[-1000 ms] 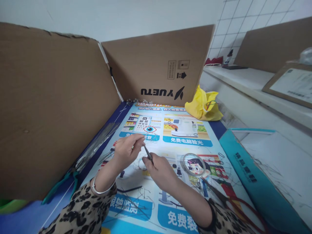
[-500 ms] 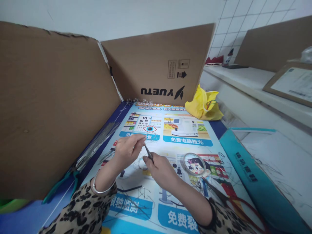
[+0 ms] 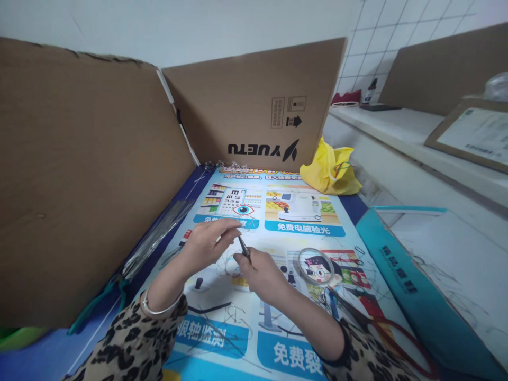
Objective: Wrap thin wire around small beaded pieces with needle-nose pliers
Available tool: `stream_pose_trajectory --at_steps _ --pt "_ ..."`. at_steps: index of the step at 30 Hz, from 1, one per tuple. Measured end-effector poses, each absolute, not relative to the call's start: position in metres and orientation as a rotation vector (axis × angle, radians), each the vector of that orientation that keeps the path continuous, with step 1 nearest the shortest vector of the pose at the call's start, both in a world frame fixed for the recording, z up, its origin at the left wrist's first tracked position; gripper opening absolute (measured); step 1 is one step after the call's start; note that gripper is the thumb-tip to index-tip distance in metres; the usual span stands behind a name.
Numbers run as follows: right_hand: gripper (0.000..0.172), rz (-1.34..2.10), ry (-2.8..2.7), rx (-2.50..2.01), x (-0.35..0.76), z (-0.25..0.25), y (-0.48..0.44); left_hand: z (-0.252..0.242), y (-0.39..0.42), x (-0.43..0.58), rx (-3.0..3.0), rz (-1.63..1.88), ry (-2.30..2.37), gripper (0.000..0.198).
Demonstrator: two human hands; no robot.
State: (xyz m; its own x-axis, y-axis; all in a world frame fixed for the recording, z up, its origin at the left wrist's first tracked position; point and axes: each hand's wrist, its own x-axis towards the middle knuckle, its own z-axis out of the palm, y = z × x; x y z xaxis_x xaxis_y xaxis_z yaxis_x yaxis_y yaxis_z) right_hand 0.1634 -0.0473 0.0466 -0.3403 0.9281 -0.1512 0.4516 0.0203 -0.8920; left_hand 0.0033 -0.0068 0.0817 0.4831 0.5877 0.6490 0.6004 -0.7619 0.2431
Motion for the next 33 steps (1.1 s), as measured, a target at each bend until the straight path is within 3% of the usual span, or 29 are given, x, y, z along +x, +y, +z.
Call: stream_pose_trajectory --at_steps 15,23,33 --pt "0.035 1.239 -1.871 -1.371 0.165 0.046 -0.05 0.097 -0.012 0.009 -2.953 -1.554 -1.893 0.009" --pt "0.038 1.182 -1.834 -1.377 0.164 0.045 -0.05 0.097 -0.016 0.014 -2.852 -1.74 -1.937 0.008" --pt "0.039 1.236 -1.75 -1.369 0.165 0.042 -0.048 0.094 -0.019 0.02 -2.763 -1.701 -1.868 0.004"
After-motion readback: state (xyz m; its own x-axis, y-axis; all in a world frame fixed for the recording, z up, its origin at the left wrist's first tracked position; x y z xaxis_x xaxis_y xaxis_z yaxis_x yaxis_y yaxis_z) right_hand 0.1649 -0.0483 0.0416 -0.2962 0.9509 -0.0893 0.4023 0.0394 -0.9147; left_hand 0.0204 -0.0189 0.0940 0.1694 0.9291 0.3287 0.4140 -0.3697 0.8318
